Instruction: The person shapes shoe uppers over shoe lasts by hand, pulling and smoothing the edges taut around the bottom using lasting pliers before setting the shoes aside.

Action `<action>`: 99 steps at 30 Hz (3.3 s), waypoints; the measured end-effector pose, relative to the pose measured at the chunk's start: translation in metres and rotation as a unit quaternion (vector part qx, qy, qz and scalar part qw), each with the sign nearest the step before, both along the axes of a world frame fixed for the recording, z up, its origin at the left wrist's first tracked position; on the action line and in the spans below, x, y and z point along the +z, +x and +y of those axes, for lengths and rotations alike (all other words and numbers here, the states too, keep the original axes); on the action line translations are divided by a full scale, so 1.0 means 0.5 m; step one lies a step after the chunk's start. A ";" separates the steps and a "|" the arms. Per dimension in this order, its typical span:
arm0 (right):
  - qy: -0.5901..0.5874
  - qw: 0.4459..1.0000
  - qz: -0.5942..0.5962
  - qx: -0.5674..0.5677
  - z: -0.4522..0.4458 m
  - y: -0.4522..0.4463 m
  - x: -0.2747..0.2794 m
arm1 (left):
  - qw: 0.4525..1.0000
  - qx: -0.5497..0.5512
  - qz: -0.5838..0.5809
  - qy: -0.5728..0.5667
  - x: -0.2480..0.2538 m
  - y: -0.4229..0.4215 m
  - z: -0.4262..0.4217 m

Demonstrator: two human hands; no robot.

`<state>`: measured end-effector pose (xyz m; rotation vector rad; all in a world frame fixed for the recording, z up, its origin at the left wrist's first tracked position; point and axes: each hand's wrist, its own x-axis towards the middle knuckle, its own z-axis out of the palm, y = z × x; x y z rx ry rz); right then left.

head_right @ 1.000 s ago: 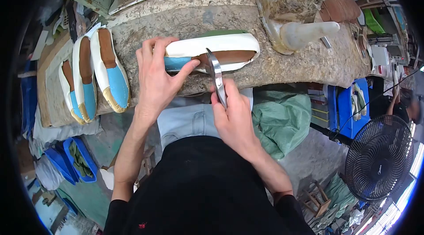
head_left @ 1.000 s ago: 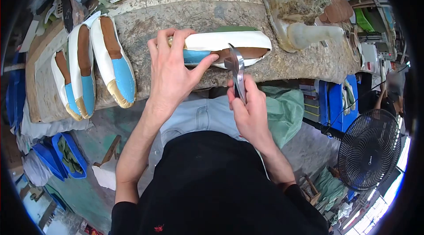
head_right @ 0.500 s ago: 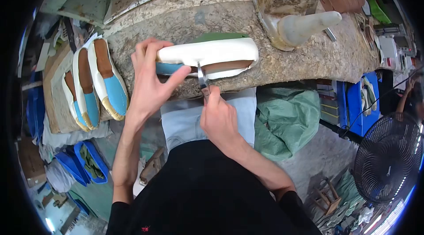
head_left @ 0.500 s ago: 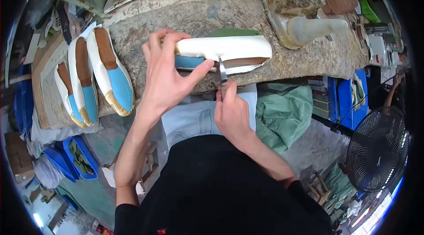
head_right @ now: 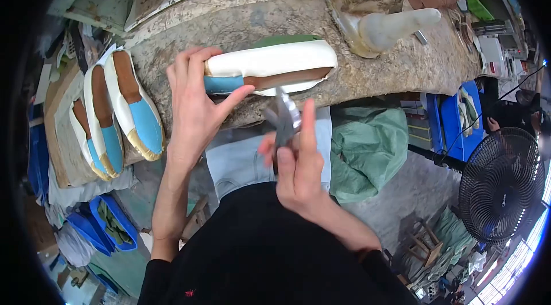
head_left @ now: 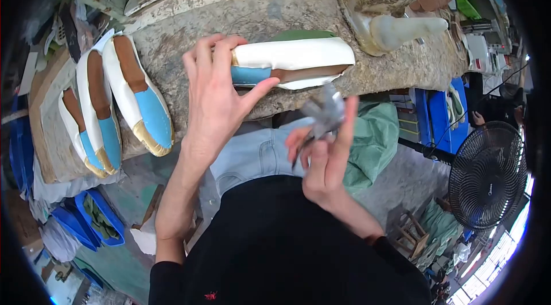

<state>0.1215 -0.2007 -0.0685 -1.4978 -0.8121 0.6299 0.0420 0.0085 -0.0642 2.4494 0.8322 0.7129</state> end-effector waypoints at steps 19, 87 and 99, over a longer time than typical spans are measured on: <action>-0.174 0.984 0.018 -0.013 -0.003 0.064 -0.006 | 0.992 -0.108 0.034 -0.061 0.057 0.018 0.057; -0.145 0.946 0.282 -0.066 -0.200 0.128 -0.117 | 0.890 0.074 -0.343 -0.291 0.190 0.067 0.052; -0.128 0.943 0.307 0.035 -0.113 0.126 -0.033 | 0.984 0.125 -0.104 0.079 -0.107 -0.078 -0.108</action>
